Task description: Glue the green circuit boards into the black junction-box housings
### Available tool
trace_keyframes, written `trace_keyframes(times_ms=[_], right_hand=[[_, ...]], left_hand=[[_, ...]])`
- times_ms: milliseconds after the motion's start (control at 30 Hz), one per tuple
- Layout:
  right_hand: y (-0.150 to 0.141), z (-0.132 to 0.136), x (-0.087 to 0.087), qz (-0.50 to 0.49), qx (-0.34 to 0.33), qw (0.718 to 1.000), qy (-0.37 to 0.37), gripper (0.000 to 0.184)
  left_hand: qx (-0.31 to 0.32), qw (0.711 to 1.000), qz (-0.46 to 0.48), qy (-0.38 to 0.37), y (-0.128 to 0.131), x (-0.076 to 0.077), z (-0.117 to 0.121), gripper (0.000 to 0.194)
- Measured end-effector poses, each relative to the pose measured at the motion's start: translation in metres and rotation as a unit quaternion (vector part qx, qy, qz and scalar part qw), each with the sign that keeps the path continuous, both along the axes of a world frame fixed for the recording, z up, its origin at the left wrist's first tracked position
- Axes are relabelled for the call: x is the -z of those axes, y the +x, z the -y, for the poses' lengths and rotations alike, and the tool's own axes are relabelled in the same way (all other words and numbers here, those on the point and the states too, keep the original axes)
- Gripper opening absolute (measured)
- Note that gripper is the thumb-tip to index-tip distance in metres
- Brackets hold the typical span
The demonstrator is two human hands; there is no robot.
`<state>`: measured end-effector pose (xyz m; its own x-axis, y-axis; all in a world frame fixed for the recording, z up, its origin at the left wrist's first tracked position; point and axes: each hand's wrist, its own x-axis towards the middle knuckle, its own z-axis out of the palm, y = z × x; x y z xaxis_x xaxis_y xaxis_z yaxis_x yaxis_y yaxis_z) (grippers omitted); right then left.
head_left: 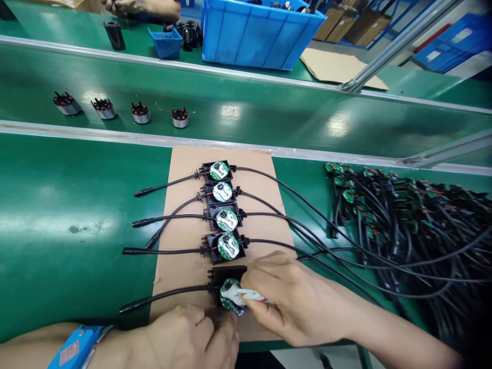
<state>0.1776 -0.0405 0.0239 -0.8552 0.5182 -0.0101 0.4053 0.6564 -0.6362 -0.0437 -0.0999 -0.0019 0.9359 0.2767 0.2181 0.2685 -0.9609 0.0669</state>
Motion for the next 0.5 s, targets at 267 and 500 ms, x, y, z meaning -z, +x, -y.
trace_keyframes(times_ms=[267, 500], right_hand=[[0.008, 0.004, -0.009, 0.038, -0.014, 0.999, -0.002, 0.013], [0.021, 0.013, -0.015, 0.081, -0.012, 0.996, -0.034, 0.012]], left_hand=[[0.034, 0.999, -0.015, -0.002, -0.001, 0.0, -0.001, 0.029], [0.036, 0.999, -0.025, 0.003, 0.0, -0.001, 0.001, 0.032]])
